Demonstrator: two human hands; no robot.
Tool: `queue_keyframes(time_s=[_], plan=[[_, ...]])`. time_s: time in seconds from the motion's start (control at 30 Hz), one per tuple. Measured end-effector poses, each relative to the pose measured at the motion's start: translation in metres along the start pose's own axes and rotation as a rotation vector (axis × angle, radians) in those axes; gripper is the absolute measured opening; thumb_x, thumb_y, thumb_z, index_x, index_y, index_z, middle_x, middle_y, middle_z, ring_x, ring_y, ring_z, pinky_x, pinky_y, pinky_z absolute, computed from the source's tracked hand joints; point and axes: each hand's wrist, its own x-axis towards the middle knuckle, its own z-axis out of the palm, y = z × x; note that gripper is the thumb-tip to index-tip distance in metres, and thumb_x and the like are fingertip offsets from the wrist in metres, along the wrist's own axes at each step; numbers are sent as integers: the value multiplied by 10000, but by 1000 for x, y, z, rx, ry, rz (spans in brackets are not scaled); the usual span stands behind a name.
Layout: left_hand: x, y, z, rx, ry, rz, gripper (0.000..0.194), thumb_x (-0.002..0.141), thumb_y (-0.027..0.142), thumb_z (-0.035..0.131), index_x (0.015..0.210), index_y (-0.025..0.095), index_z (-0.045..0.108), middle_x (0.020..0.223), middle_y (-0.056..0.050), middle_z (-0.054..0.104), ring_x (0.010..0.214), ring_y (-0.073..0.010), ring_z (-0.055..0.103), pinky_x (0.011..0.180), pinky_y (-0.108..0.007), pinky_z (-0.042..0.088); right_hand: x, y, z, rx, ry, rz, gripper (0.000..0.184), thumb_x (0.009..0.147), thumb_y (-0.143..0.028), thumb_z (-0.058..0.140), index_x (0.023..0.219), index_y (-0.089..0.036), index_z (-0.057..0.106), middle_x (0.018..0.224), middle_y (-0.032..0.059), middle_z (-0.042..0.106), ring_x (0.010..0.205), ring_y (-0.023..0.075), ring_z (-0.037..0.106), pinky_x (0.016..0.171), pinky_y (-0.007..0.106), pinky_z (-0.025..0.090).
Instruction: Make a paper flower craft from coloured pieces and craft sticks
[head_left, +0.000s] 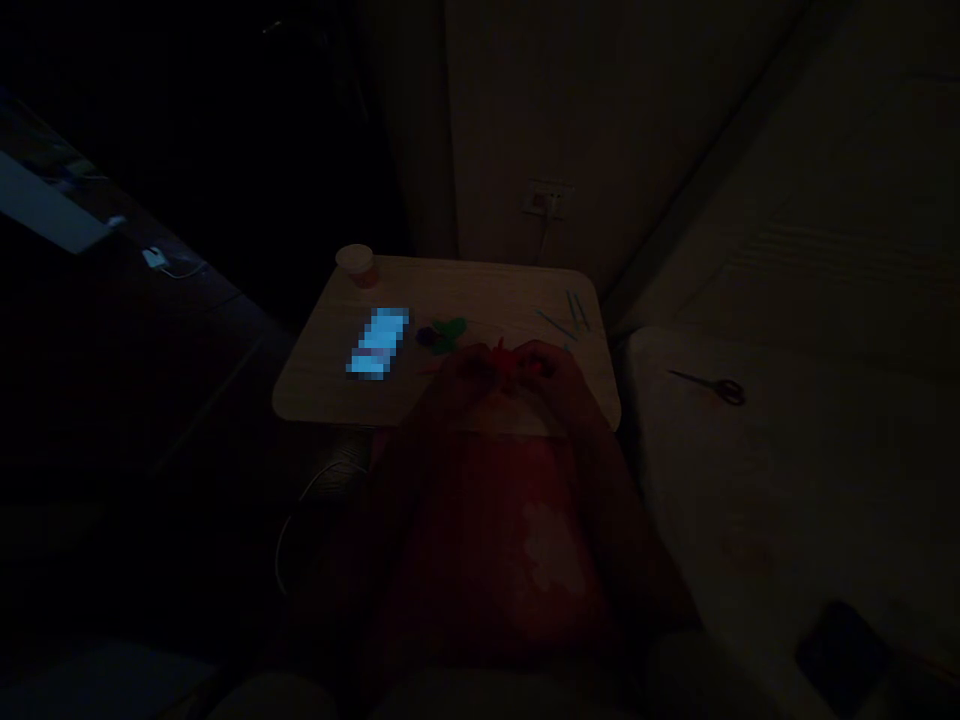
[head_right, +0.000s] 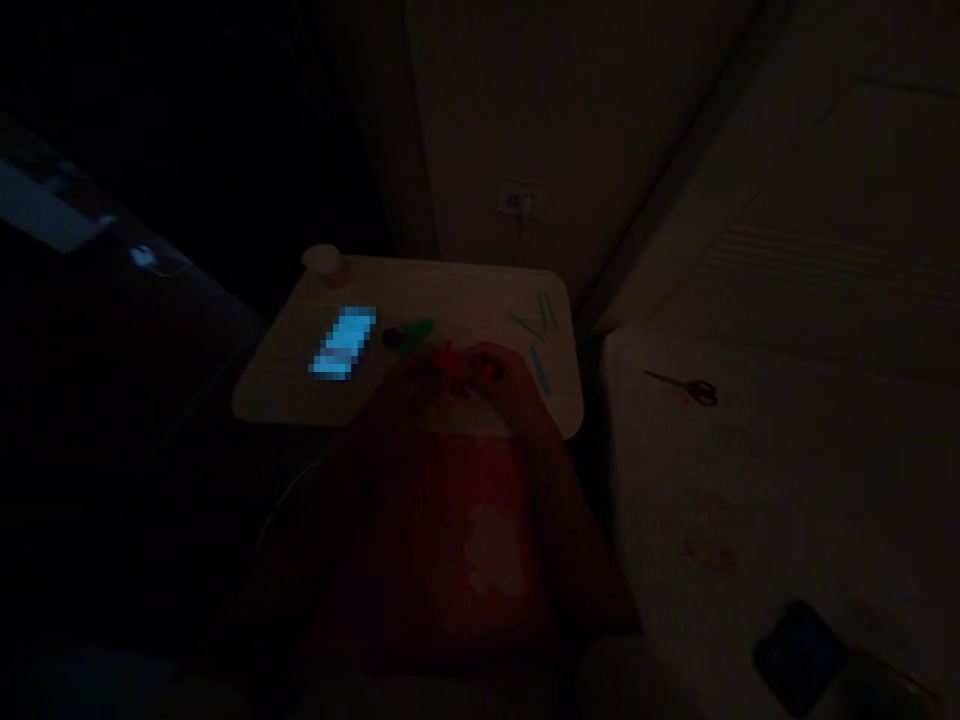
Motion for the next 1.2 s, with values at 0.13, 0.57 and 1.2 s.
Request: queue_keyframes(time_s=[0.13,0.57,1.2], plan=[[2,-1,3,-37,-8,6,387,590,313,933,817,160,660,823,-25,742,674,-163,696,654,-283,561,0,1,-1,-1,26,-26,247,696,-400,810,829,-234,685,706,-37,549,614,113,457,563,244,372],[8,-9,4,-127,34,-36,401,753,392,843,1056,157,726,898,-75,775,802,-218,744,745,-317,578,1,11,1,51,104,-50,277,820,-453,688,998,-241,678,831,6,639,711,155,578,672,291,483],[32,-21,-14,118,100,-53,408,621,139,815,1015,157,711,1073,-79,741,931,-194,703,790,-293,550,-1,31,-16,-334,238,-42,210,782,-380,669,712,-184,698,701,15,617,650,151,522,625,284,402]])
